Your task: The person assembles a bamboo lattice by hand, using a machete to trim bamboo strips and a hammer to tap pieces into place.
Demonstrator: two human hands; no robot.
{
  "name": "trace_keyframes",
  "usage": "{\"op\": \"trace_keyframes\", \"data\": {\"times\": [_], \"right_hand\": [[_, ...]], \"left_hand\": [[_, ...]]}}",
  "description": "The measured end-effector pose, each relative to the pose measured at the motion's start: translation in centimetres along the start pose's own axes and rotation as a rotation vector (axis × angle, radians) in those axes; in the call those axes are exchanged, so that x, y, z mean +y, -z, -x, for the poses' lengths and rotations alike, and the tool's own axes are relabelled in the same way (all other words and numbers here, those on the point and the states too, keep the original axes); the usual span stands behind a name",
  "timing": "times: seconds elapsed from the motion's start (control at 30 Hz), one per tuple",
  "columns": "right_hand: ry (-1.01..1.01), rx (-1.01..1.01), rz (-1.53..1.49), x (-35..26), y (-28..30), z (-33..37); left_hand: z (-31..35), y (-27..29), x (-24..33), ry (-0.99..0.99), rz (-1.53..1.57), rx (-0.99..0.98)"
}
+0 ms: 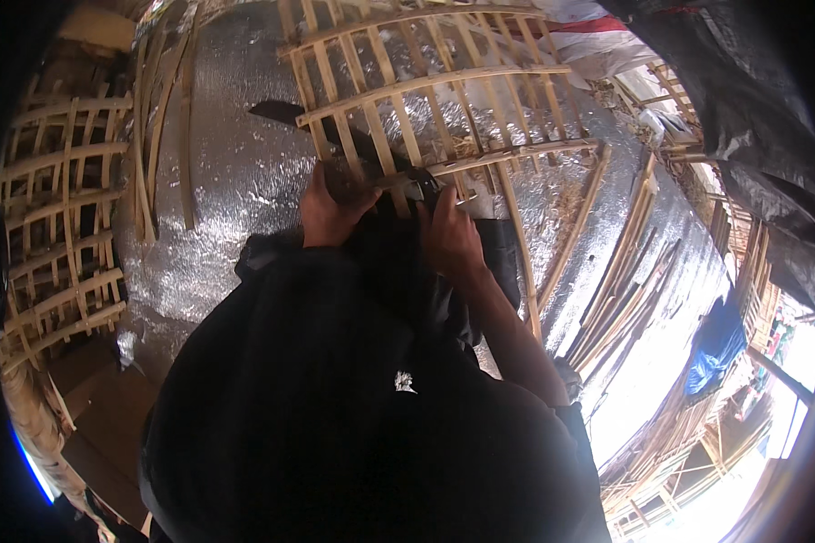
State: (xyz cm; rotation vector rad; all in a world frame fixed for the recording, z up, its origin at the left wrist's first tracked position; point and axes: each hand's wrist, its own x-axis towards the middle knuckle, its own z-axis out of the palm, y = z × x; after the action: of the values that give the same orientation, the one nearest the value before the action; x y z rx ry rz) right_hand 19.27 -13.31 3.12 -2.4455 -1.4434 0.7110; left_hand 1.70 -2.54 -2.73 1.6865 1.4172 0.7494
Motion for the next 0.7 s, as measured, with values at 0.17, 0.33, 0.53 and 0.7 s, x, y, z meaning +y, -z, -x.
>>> {"op": "trace_keyframes", "data": {"times": [0.17, 0.33, 0.53, 0.7], "right_hand": [[-0.121, 0.060, -0.578, 3.5, 1.4, -1.4], [-0.457, -0.223, -0.923, 2.5, 4.1, -0.7], [-0.273, -0.124, -0.784, 4.6, 1.4, -0.1], [-0.222, -0.182, -0.953, 6.4, 2.9, -1.7]], "left_hand": [[0.7, 1.0, 1.9, 0.029, 0.001, -0.071], [1.1, -0.2, 2.0, 0.148, 0.034, -0.126], [1.3, -1.5, 2.7, 0.002, -0.014, -0.021], [1.5, -2.0, 1.2, 0.042, 0.052, -0.076]]}}
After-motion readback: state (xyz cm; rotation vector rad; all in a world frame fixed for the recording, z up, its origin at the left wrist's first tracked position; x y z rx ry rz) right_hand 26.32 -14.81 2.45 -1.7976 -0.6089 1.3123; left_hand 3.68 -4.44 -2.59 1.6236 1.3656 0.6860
